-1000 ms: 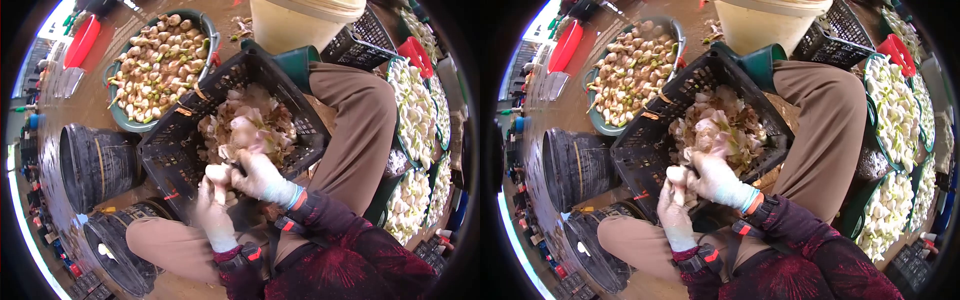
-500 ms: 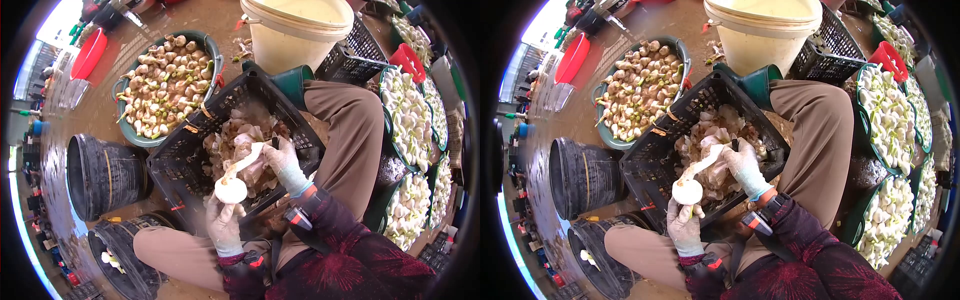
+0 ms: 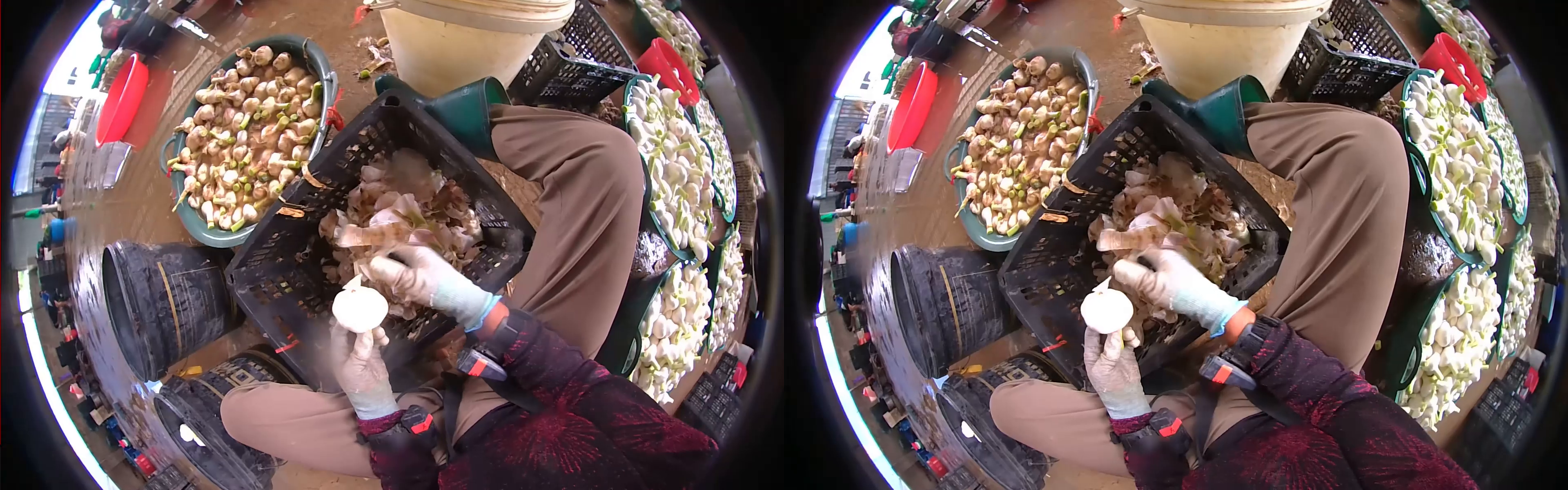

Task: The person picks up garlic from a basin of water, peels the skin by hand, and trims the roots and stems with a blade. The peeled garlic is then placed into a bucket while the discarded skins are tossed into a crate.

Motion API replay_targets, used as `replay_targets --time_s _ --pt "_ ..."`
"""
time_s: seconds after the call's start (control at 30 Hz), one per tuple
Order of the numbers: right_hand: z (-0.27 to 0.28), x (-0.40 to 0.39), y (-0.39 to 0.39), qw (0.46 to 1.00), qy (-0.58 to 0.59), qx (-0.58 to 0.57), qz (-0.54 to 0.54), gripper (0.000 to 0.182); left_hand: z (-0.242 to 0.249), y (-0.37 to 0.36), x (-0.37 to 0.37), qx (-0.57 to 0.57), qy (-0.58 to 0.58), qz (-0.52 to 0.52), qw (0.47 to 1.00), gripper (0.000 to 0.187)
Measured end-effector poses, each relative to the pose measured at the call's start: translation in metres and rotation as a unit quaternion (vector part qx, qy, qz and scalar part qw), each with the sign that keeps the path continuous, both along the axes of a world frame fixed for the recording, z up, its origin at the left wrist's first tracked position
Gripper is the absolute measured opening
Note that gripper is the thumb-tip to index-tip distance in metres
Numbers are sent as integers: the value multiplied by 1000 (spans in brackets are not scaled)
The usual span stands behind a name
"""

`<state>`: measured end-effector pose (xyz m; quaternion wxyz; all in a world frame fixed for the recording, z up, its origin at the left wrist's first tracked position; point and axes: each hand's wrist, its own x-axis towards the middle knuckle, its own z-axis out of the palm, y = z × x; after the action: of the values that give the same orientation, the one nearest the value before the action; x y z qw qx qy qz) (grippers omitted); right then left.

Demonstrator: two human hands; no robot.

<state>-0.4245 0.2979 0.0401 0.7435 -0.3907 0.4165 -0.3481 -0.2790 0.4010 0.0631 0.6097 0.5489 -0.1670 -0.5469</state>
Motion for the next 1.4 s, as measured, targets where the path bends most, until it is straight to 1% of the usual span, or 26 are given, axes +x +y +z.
replay_targets --time_s 0.07,0.2,0.23,0.27,0.33,0.4,0.47,0.5,0.53,0.6,0.63,0.67,0.7,0.77,0.83,0.87,0.9,0.93,0.97,1.0,1.03,1.07,1.17,1.27,1.33,1.4 --pt "19 0 -5 995 -3 51 86 37 -3 2 0 6 -24 -20 999 37" --pt "36 -8 -16 992 -23 121 11 31 -9 5 6 86 -60 -32 994 37" --pt "39 -10 -16 989 -101 67 -83 28 -12 5 7 65 -8 -8 998 40" --pt "22 -13 -18 994 -66 9 -86 33 -13 4 7 41 45 16 998 44" --pt "4 -11 -5 962 214 -159 -59 39 -11 1 4 26 107 49 993 47" --pt "25 -12 2 977 182 -8 106 48 -10 -7 0 -29 216 88 972 50" --pt "7 3 23 974 127 -155 103 56 -24 -6 7 -79 211 74 971 47" --pt "12 8 24 974 108 -145 139 64 -22 -6 4 -75 193 86 975 46" --pt "21 10 25 960 162 -164 161 47 -18 -6 2 -70 174 98 977 45" --pt "10 13 31 976 126 -128 123 33 -16 -6 9 -81 283 114 949 42" --pt "22 8 26 982 154 -50 94 28 -15 -14 9 -150 301 79 938 38" --pt "28 2 22 981 173 26 79 24 3 -15 9 -130 329 123 927 36" --pt "4 -2 18 969 222 -83 65 18 7 -16 13 -164 327 142 920 34" --pt "20 -1 17 991 131 -19 18 11 20 -9 33 -207 315 192 906 30" --pt "6 3 21 989 130 -69 15 14 65 -9 48 -219 330 250 884 30" --pt "15 2 22 985 153 -83 15 15 73 -6 71 -229 301 271 885 32" --pt "11 3 23 984 158 -75 23 17 82 -4 100 -248 181 278 910 33" --pt "2 2 23 988 144 -40 36 21 152 -13 72 -2 -225 342 912 35" --pt "3 1 21 973 203 -92 61 25 128 -14 118 -238 -148 369 886 45" --pt "-2 2 25 990 128 -37 52 27 120 -16 161 -197 -263 428 842 53" --pt "18 5 27 989 139 -47 32 25 122 -7 203 -325 -77 382 862 52" --pt "21 6 26 989 142 -36 36 23 123 -8 227 -431 111 319 837 52" --pt "25 8 21 985 159 -67 15 22 125 -88 210 -359 38 200 911 47" --pt "24 6 13 985 168 -12 28 22 100 -195 177 -134 -118 121 976 36" --pt "9 6 13 951 283 -86 94 27 76 -261 158 -50 -190 -34 980 35" --pt "10 12 11 972 195 -129 32 25 33 -323 155 6 -313 -179 933 40"
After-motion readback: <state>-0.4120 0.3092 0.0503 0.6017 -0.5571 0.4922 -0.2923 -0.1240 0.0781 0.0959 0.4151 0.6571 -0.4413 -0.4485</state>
